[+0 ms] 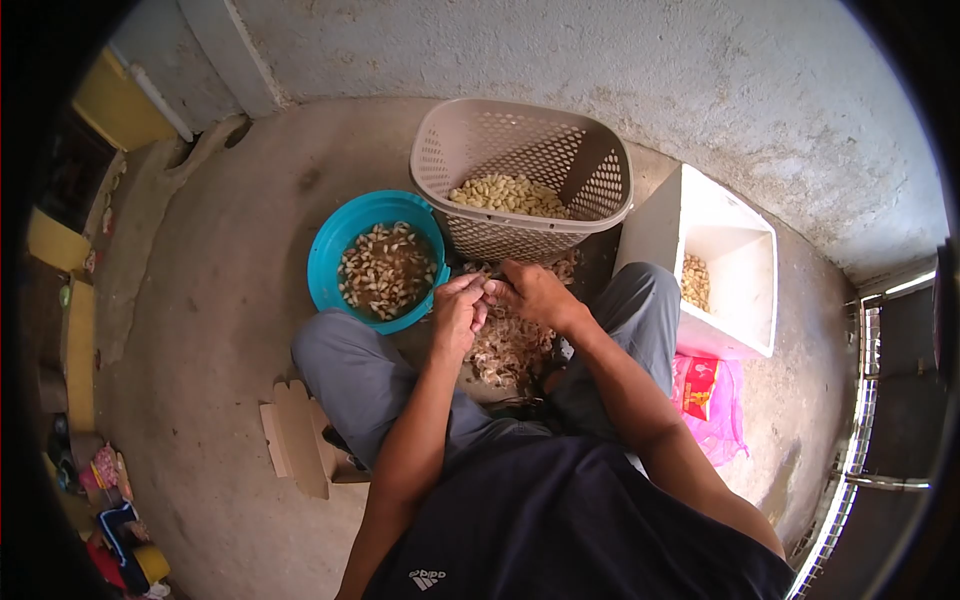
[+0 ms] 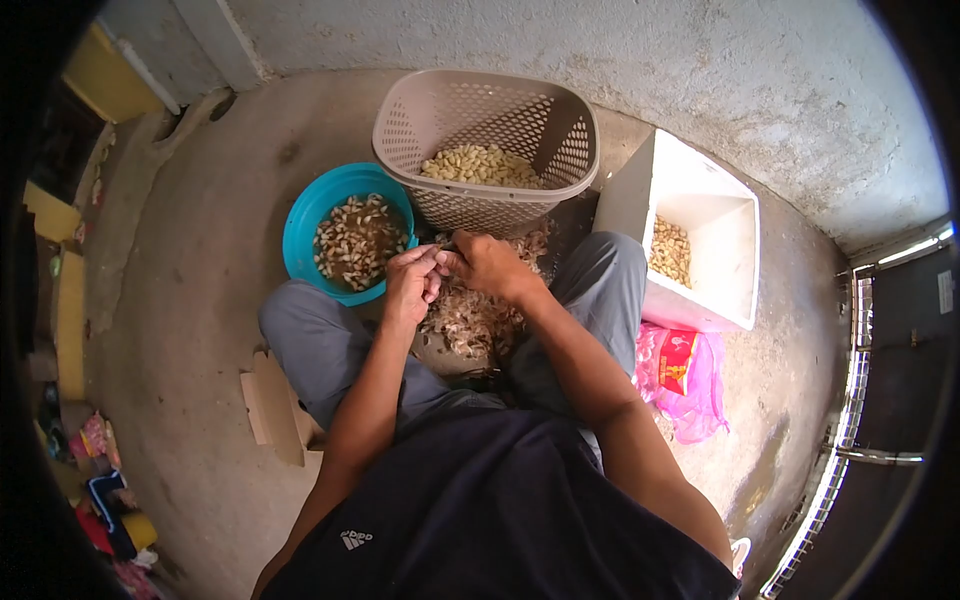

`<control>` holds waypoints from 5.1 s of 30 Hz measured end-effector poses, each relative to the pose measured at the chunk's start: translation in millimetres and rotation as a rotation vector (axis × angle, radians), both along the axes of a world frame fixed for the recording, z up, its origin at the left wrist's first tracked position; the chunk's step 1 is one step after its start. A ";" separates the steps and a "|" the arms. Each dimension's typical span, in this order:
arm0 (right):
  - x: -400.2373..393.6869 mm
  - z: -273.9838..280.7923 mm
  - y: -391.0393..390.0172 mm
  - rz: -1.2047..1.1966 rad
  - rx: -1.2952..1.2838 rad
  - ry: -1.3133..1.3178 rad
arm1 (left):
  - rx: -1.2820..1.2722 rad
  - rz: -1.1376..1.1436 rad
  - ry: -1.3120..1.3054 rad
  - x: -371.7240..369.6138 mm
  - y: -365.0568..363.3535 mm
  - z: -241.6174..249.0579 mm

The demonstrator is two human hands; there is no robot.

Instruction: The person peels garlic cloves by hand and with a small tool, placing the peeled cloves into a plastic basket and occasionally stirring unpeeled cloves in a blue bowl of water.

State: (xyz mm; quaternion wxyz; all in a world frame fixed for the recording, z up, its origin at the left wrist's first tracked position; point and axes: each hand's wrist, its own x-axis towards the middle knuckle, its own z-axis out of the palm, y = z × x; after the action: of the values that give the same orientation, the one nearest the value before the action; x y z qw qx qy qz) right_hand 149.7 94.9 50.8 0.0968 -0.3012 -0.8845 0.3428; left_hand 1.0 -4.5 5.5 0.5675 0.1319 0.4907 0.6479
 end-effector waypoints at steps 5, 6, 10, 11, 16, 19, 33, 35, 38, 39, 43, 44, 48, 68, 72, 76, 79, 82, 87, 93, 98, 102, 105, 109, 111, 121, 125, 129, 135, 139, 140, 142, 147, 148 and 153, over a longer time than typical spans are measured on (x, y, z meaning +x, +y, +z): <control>-2.3 -4.5 -4.4 0.030 -0.037 -0.048 | -0.014 -0.010 0.010 -1.4 -0.9 -3.0; -1.8 -2.1 -4.6 0.015 -0.044 -0.033 | -0.010 -0.014 0.011 -1.4 -0.9 -2.2; 1.5 8.8 -1.8 -0.014 -0.022 -0.007 | 0.005 -0.021 0.006 -1.1 -1.2 -2.0; 2.4 9.9 -0.4 -0.013 -0.004 -0.010 | 0.009 -0.021 0.002 -0.8 -1.1 -2.6; -1.6 -0.4 -2.7 0.004 -0.007 -0.046 | -0.002 -0.045 -0.006 -1.2 -1.5 -6.1; -3.6 -8.2 -5.7 0.022 -0.009 0.002 | -0.007 -0.039 -0.011 -1.9 -1.8 -11.6; 8.3 11.0 -16.8 0.117 -0.092 0.021 | -0.037 0.118 -0.037 -4.5 -1.8 5.9; 12.4 2.1 -1.8 0.108 -0.209 0.101 | -0.026 0.092 -0.066 -4.0 -2.2 5.6; 14.6 -12.1 11.0 -0.032 -0.580 0.361 | -0.001 0.040 -0.102 -4.0 -1.8 3.5; 15.4 -5.3 10.9 -0.102 -0.736 0.383 | 0.009 0.018 -0.112 -2.8 -1.2 2.0; 6.0 -0.3 6.0 -0.110 -0.783 0.413 | 0.050 -0.046 -0.102 2.7 -0.8 -0.3; 3.8 -11.7 7.9 -0.110 -0.762 0.440 | 0.049 -0.047 -0.098 4.6 -1.2 0.1; 3.1 -33.8 17.4 -0.147 -0.465 0.382 | 0.009 -0.066 0.041 7.8 -2.1 13.5; -5.4 -10.3 -9.7 -0.181 -0.043 0.362 | 0.005 -0.051 0.388 10.5 -3.6 -5.7; -5.9 -18.8 -4.1 -0.268 -0.580 0.477 | 0.019 -0.043 0.376 11.6 -2.9 -9.7; -6.6 -31.8 -1.8 -0.384 -1.141 0.573 | 0.019 0.005 0.197 15.6 -1.4 -6.1; -14.7 -37.5 -7.2 -0.352 -0.719 0.556 | -0.004 0.026 0.203 15.4 -0.8 -7.1; -14.9 -22.2 -9.2 -0.305 -0.617 0.510 | -0.002 0.054 0.273 13.7 -0.5 -6.9; -9.3 -33.6 -3.1 -0.221 -0.749 0.468 | 0.025 0.051 0.316 14.9 1.8 -10.1; -10.5 -45.0 5.6 -0.373 -1.205 0.581 | 0.049 0.048 0.198 16.2 2.3 -5.0; -8.1 -44.6 9.2 -0.499 -1.303 0.680 | 0.052 0.029 0.271 16.3 0.9 -2.1; -7.9 -48.9 17.9 -0.589 -1.312 0.892 | 0.089 -0.008 0.331 15.6 -0.1 -7.8; 1.3 -42.0 25.7 -0.528 -1.328 0.932 | 0.037 -0.036 0.428 15.3 0.6 -6.6; 2.9 -32.6 16.2 -0.432 -1.449 0.875 | 0.186 0.023 0.720 14.6 4.4 -18.6; 1.1 -29.1 15.6 -0.399 -1.506 0.867 | 0.186 0.047 0.772 14.3 2.9 -26.4; 16.0 7.3 37.1 -0.530 -1.004 1.033 | 0.129 -0.119 1.528 21.4 -8.0 2.9; 24.8 -6.0 39.1 -0.357 -0.778 0.614 | -0.024 -0.133 0.342 17.9 2.6 1.2; 9.7 -24.8 7.1 0.047 -0.122 0.393 | 0.139 0.002 -0.143 9.0 4.4 0.3; -4.0 -21.4 -5.7 0.064 0.099 0.268 | 0.194 0.019 -0.308 2.8 7.2 -26.7; -3.6 -15.4 0.8 -0.023 0.066 0.182 | 0.095 -0.026 -0.068 8.5 5.1 -7.8; -1.9 -17.1 1.5 -0.004 0.079 0.185 | 0.070 -0.065 -0.053 8.2 3.1 -3.9; 1.8 -21.7 1.0 0.035 0.102 0.189 | 0.047 -0.074 -0.007 9.5 2.0 -6.8; -1.8 -22.0 4.6 -0.080 -0.216 0.328 | 0.079 -0.042 -0.124 5.8 1.1 -3.5; -2.1 -20.8 6.6 -0.109 -0.340 0.369 | 0.097 -0.032 -0.142 6.4 1.1 -0.6; -1.9 -19.7 8.4 -0.199 -0.795 0.499 | 0.093 -0.044 0.134 6.5 0.4 -2.2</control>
State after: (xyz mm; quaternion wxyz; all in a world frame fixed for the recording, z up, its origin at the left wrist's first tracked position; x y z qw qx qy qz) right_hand 147.8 103.2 31.1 0.2160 -0.3063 -0.6016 0.7054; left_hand 7.5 -4.1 3.2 0.5406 0.2120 0.4939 0.6472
